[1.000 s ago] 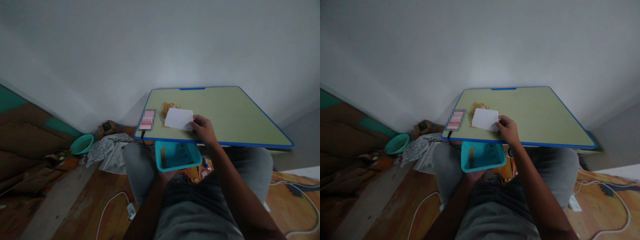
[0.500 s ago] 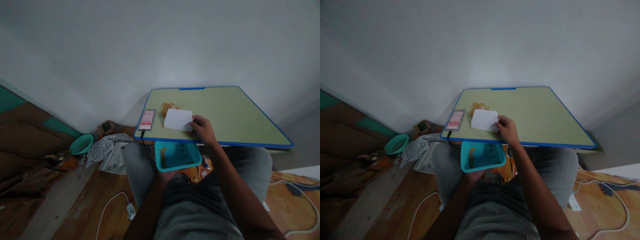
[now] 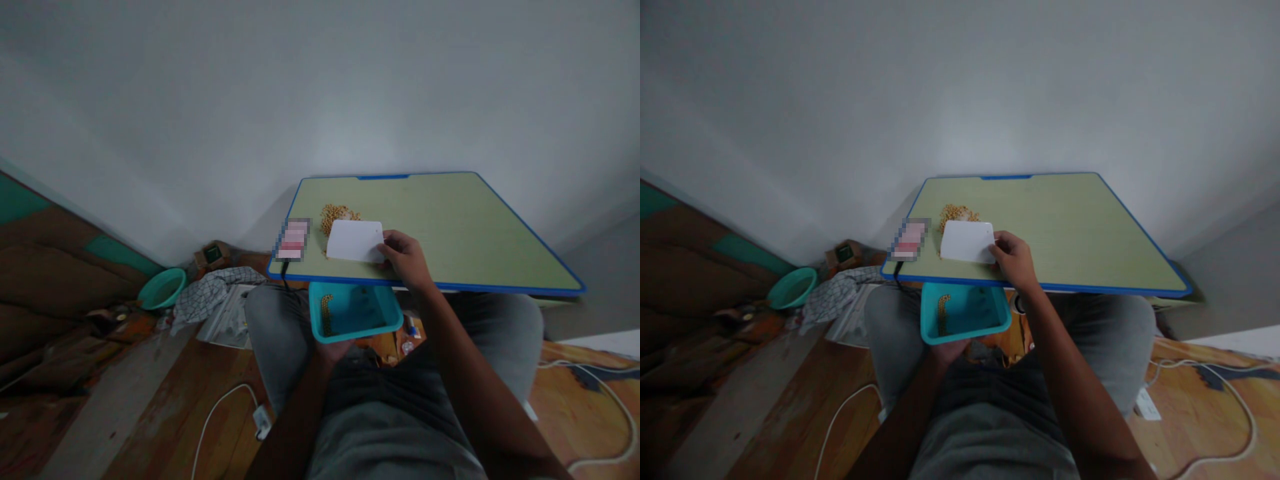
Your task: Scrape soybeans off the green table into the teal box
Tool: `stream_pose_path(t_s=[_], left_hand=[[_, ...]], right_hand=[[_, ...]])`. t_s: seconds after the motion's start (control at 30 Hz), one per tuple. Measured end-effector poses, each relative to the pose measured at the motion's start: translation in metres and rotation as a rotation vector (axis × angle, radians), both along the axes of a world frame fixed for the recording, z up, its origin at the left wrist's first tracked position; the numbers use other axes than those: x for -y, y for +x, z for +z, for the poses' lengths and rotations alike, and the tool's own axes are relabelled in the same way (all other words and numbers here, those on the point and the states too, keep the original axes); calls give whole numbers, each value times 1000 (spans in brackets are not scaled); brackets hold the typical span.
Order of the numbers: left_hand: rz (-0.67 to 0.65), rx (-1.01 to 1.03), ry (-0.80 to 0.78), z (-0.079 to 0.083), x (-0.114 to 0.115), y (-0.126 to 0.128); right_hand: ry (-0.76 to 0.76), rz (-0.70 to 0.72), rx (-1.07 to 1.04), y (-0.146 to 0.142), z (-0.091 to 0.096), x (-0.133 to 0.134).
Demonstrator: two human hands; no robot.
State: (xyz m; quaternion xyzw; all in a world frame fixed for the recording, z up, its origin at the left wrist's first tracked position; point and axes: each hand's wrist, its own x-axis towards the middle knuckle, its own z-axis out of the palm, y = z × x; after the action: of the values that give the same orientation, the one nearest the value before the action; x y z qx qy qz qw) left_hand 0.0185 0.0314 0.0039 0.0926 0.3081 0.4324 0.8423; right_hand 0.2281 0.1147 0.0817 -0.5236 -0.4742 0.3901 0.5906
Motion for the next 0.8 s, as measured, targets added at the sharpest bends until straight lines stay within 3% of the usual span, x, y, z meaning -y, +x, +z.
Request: stream_pose_path(t_s=[0.17, 0.4, 0.8], left_hand=[[-23, -29, 51, -1, 1, -1], [-102, 22, 201, -21, -2, -7], [-113, 198, 196, -52, -10, -15]], right_hand=[[-5, 8, 20, 0, 1, 1], [-20, 12, 24, -1, 2, 2], [-62, 93, 13, -2, 7, 6]])
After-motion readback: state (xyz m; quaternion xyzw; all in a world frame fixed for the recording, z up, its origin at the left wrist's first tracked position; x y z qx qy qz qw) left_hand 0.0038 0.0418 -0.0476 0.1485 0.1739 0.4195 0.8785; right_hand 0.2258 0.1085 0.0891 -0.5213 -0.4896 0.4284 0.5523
